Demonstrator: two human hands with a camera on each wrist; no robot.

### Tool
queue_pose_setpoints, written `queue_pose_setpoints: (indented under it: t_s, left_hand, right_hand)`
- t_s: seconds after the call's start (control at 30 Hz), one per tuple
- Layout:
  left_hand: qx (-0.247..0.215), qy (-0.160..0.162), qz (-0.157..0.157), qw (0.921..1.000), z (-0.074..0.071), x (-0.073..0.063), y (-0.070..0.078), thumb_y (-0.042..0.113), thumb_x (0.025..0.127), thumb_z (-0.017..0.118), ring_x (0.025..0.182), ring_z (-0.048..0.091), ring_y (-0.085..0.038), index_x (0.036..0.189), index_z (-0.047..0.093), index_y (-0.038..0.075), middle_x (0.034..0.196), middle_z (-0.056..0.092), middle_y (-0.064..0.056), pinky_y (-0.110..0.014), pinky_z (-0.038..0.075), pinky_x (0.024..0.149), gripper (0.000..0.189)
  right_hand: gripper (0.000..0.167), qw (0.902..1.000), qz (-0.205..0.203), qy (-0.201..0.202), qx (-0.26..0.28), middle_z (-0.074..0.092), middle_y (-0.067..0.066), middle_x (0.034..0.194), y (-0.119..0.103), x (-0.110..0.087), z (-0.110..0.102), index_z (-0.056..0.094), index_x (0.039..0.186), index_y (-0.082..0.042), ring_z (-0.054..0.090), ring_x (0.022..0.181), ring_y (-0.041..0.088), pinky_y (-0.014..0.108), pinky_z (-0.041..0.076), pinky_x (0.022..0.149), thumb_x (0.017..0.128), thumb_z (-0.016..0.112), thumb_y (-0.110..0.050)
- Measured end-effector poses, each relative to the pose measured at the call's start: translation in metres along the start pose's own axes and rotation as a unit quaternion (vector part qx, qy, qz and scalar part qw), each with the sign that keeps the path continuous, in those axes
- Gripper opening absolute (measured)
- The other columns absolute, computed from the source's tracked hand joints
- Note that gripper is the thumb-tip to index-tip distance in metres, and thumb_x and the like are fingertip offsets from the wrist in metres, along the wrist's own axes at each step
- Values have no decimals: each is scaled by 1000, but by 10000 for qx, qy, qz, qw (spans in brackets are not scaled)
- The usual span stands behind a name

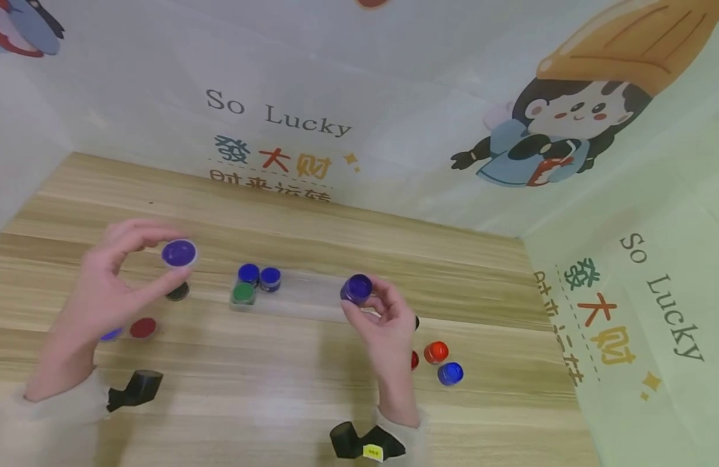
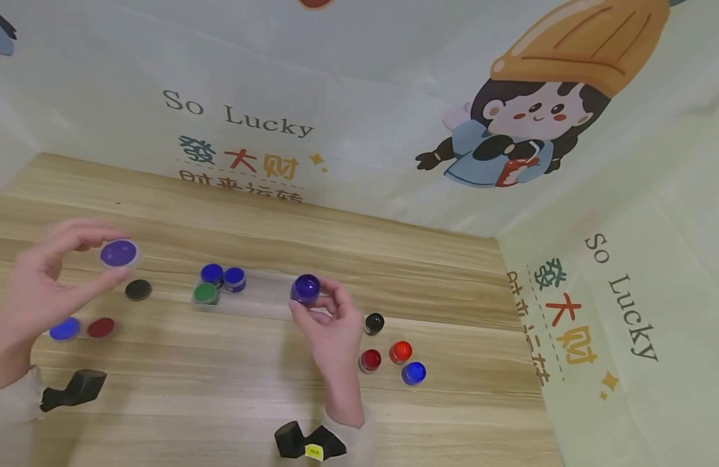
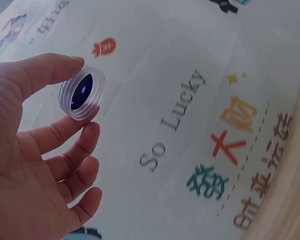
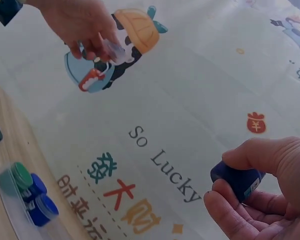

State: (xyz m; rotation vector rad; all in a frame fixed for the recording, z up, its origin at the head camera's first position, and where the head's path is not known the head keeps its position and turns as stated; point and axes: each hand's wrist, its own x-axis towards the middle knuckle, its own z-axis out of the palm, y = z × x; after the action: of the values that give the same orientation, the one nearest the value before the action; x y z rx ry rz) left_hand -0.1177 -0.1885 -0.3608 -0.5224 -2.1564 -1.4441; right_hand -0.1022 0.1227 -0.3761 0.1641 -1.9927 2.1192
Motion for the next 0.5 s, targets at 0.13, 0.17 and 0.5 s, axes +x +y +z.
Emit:
queue_pose_setpoints:
  t_s: [0.13,0.17,0.5]
  left_hand:
    - [402,239,-174,9988,-17,-10,-10,-16,64,73,105,45,-5,101,64,-10,110,58,16,-18,29,84,39]
    - [527,283,-240,9979,-21,-13,-12,-16,64,73,105,45,-4,101,64,-9,109,57,18,-18,29,84,39]
    - [1244,624,-715,9877,-54,-50,-67,-5,72,74,98,42,6,101,69,-2,105,55,27,-18,25,79,29]
  right_hand:
    - [35,9993,61,356,-91,66,-4,87,4,-4,-19,56,106,15,60,72,6,19,51,62,72,67,16]
    - [34,9987,120,475,-105,66,-5,86,5,-5,-24,56,105,14,60,72,5,18,50,62,72,66,17]
    - [28,9827,532,1654,-640,64,-6,82,9,-15,-74,61,97,-3,59,70,3,15,47,58,75,64,15]
